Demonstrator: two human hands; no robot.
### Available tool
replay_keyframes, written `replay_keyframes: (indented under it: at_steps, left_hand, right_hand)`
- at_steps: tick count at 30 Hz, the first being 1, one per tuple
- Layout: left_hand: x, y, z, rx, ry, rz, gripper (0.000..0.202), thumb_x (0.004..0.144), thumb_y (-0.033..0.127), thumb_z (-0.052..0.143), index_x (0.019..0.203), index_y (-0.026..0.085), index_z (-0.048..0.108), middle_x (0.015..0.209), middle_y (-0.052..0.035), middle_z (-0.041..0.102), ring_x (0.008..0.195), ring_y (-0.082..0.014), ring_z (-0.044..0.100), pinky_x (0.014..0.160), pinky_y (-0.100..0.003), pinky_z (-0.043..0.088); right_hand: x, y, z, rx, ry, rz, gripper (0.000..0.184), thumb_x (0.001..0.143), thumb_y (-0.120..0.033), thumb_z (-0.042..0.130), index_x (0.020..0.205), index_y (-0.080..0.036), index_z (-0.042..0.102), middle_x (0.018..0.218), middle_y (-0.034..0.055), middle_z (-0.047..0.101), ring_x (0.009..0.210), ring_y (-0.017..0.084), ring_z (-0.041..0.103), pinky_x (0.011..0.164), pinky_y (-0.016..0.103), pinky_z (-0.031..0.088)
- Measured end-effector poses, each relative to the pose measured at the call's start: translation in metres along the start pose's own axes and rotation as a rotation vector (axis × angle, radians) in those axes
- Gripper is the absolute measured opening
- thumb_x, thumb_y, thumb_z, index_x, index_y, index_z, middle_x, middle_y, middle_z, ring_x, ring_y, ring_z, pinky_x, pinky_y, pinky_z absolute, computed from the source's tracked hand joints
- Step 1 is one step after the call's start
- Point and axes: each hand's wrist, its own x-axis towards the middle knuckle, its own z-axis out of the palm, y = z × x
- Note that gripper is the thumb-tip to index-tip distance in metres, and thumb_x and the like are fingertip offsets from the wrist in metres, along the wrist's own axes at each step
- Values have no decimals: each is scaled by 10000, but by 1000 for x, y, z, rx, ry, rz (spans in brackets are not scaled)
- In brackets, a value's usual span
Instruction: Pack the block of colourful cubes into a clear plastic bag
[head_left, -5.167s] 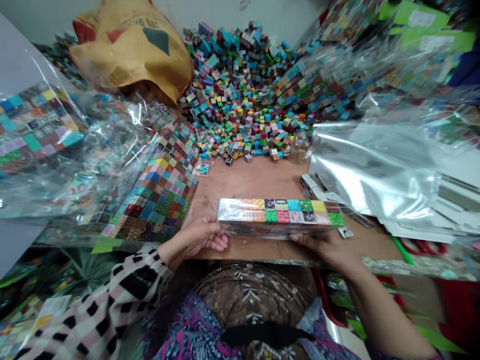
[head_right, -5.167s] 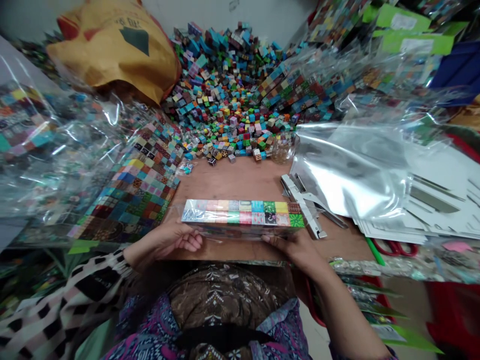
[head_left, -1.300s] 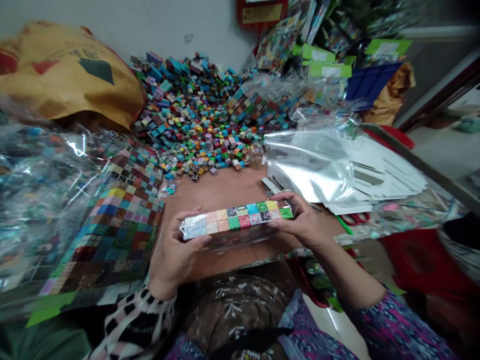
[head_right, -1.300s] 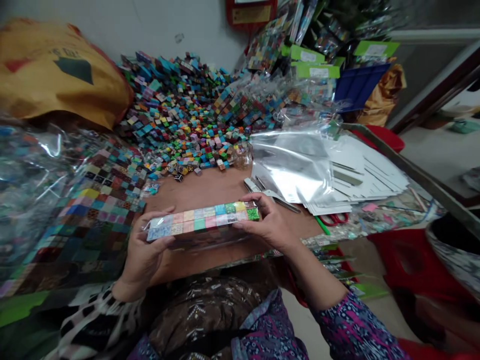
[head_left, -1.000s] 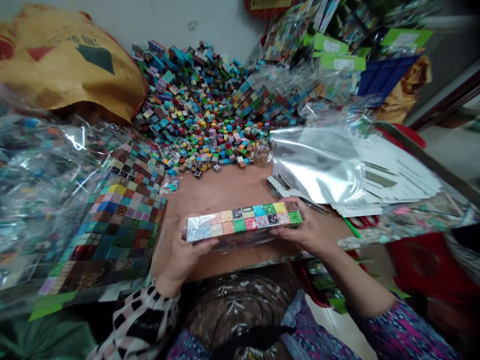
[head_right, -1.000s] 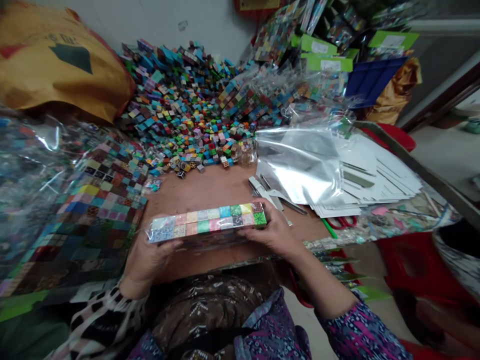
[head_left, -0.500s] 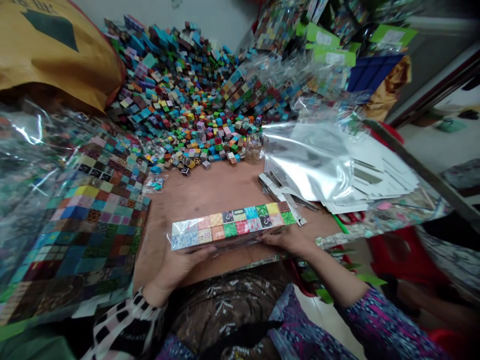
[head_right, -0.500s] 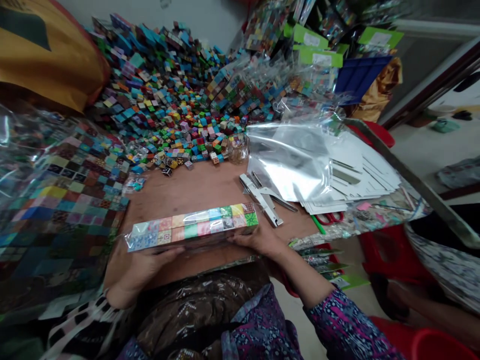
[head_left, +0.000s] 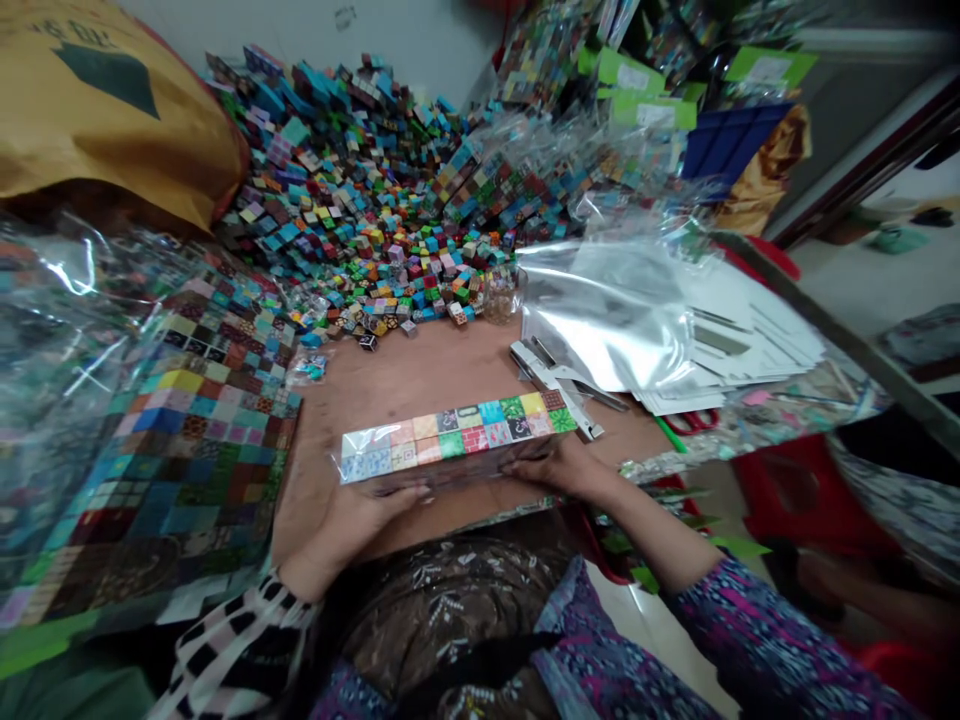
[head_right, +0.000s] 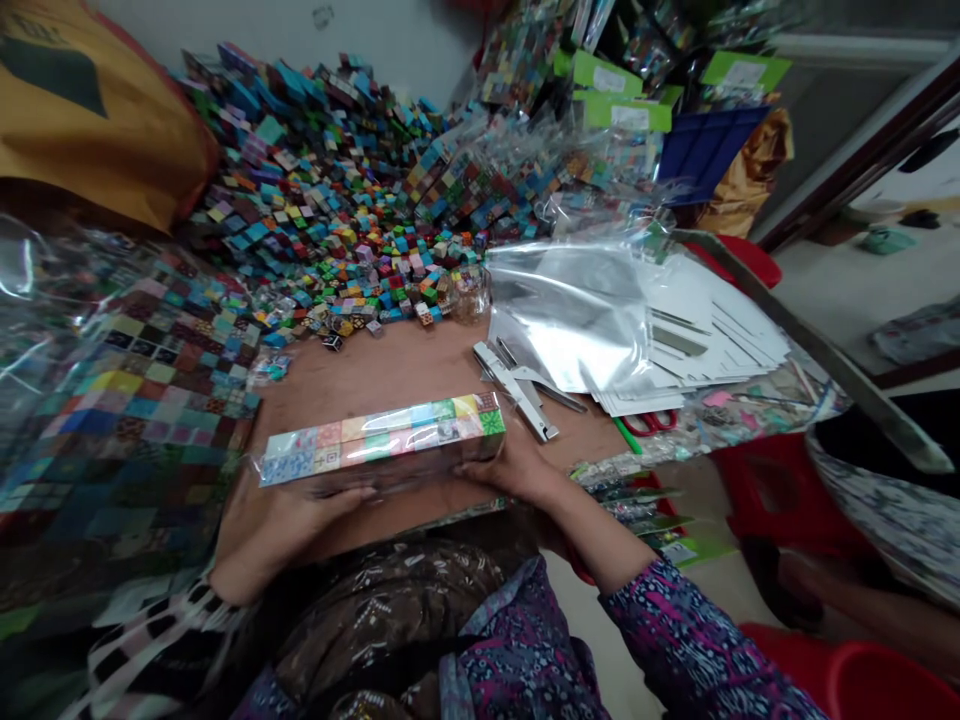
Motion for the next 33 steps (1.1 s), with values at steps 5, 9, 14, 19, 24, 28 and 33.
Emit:
replay_keyframes:
  at_steps: [5,9,14,19,24,28,33]
  left_hand:
    - [2,-4,-1,52,-29,9,223,606,361,827,766,215,776,829,-101,779,866,-306,737,981,-482,523]
    - [5,-9,-1,62,11,45,371,552,362,857,863,182,764,925,-124,776,929,-306,726,1006,-474,505]
    - [6,-10,-3,121,-41,21,378,569,440,830,834,180,763,942,-126,775,942,-314,720,1026,-482,488]
    - [5,-4,-7,258,-106,-90,448,585,484,783,905,174,745,1085,-114,751,1145,-324,645,1131,-484,384]
    - [5,-5,-8,289,-128,-97,454,602,510,764,906,175,737,1095,-131,746,1128,-341,654,1107,-497,421]
    - [4,-4,-8,291,-131,-89,496,619,530,750,959,168,741,1158,-124,724,1164,-322,637,1156,-486,353]
    - [4,4,-9,279,-247,-71,410,670,600,679,804,224,774,965,-72,778,995,-282,714,1055,-429,479]
  right_hand:
    - [-5,-14,-19,-42,-148,-30,533,709,-347,808,1193,-228,620,1161,89,680,1085,277,636,944,477,551]
    - [-12,-32,-39,51,-208,-38,562,819,-371,721,1345,-323,531,1333,42,608,1219,259,577,1040,474,485]
    - [-16,-32,-40,20,-166,-129,514,883,-393,650,1370,-325,499,1367,39,584,1272,252,533,1088,479,430]
    - [-14,-12,-32,-178,-80,-236,468,889,-400,645,1308,-231,526,1312,102,609,1213,272,561,1051,489,441]
    - [-12,-7,-32,-199,-76,-252,504,863,-405,678,1311,-239,518,1311,97,609,1203,276,566,1032,482,454]
    - [-11,-13,-36,-202,-114,-218,482,866,-381,676,1302,-234,533,1283,96,627,1185,274,577,1020,461,462]
    - [-9,-13,-38,-284,-149,-182,459,873,-371,663,1292,-224,544,1303,110,616,1205,283,560,1035,466,440]
